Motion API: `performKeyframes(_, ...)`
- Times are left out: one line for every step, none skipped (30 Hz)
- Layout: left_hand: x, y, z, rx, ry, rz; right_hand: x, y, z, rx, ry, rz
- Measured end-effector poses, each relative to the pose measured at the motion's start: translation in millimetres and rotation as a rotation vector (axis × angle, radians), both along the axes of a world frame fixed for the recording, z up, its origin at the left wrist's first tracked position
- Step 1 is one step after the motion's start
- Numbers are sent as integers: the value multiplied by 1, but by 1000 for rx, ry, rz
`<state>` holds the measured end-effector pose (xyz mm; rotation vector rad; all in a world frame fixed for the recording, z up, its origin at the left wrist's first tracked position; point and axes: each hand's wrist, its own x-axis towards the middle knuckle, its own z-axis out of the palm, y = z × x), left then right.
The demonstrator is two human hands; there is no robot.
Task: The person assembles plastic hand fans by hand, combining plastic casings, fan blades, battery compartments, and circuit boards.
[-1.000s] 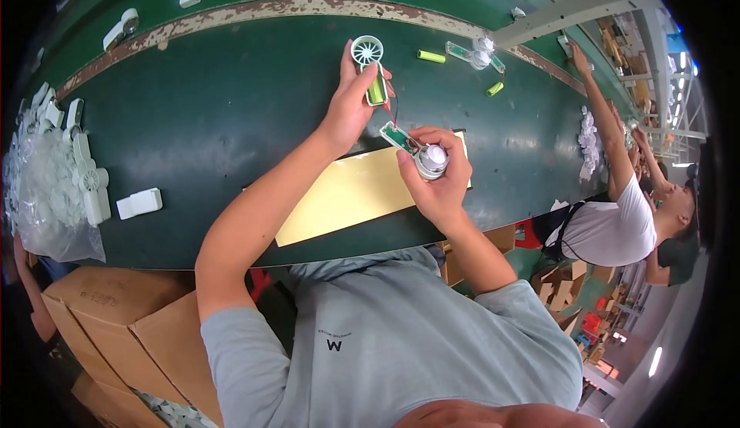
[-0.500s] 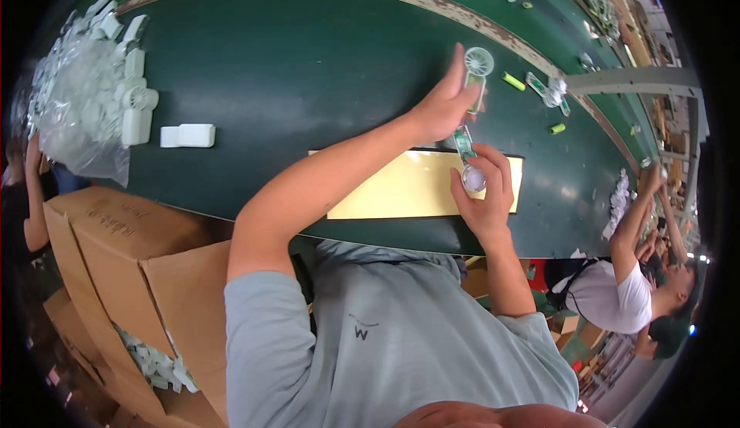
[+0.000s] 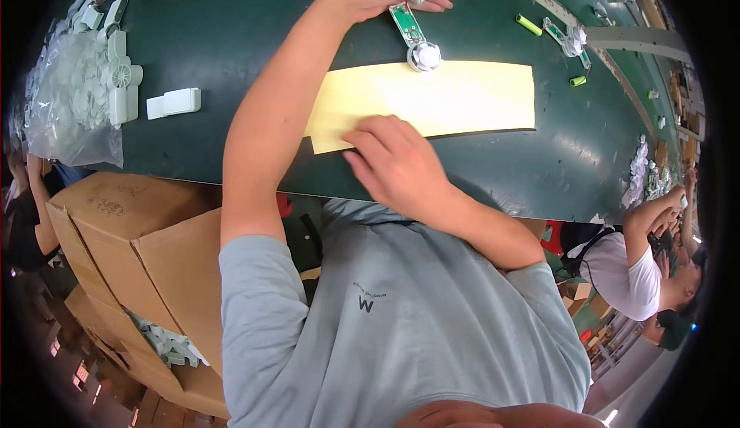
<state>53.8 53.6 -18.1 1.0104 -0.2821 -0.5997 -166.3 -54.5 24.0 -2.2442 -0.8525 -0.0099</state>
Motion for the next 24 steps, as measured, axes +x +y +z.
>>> performKeyframes(1,5,1,-44,-6,-42,1,14,-5,-12,23,7)
performKeyframes(0,6,-2,-83,-28,-44,3,25,-9,-63,54,40)
performKeyframes(-1,6,-6,-123,-49,-44,1,35,-11,-58,56,47)
performKeyframes(-1,2,-4,-103,-49,-47,-3,40,-11,-76,41,32)
performKeyframes(-2,-1,-3,-102,-53,-46,-7,43,-10,-96,26,17)
performKeyframes(-2,-2,-2,-88,-70,-40,-9,44,-8,-153,-4,-9)
performKeyframes(-2,-2,-2,-76,-83,-29,-7,44,-8,-158,-3,-4)
performKeyframes(-1,-1,-2,-83,-84,-25,-4,44,-8,-122,41,-7)
performKeyframes(-1,-2,-2,-97,-91,-44,-2,43,-8,-87,83,-12)
performKeyframes(-1,-6,1,-117,-97,-75,-2,42,-10,-102,83,-21)
performKeyframes(0,-9,4,-90,-101,-66,-3,41,-13,-49,71,-24)
performKeyframes(-1,-9,6,-65,-107,-60,-5,40,-15,1,57,-29)
performKeyframes(-9,-7,8,-35,-232,-9,-5,41,-17,15,80,-20)
performKeyframes(-6,-2,6,-44,-163,-21,-6,44,-17,26,98,-4)
performKeyframes(-3,3,1,-48,-91,-33,-8,46,-19,43,82,11)
performKeyframes(-2,3,1,-36,-83,-30,-9,47,-20,69,60,10)
performKeyframes(-4,5,2,-18,-73,-27,-11,47,-20,102,38,11)
performKeyframes(-4,4,2,-8,-52,-14,-11,43,-17,87,72,46)
performKeyframes(-5,8,2,-17,-56,-10,-10,38,-10,81,64,41)
performKeyframes(-7,9,2,-24,-55,-5,-10,29,1,115,135,86)
performKeyframes(-7,9,2,-12,-54,-6,-8,19,13,150,206,135)
performKeyframes(-8,7,5,-32,-75,-16,-3,1,26,158,150,120)
performKeyframes(-9,2,7,-53,-93,-26,5,-25,36,112,196,88)
performKeyframes(-11,1,9,-29,-101,-49,15,-48,51,6,255,35)
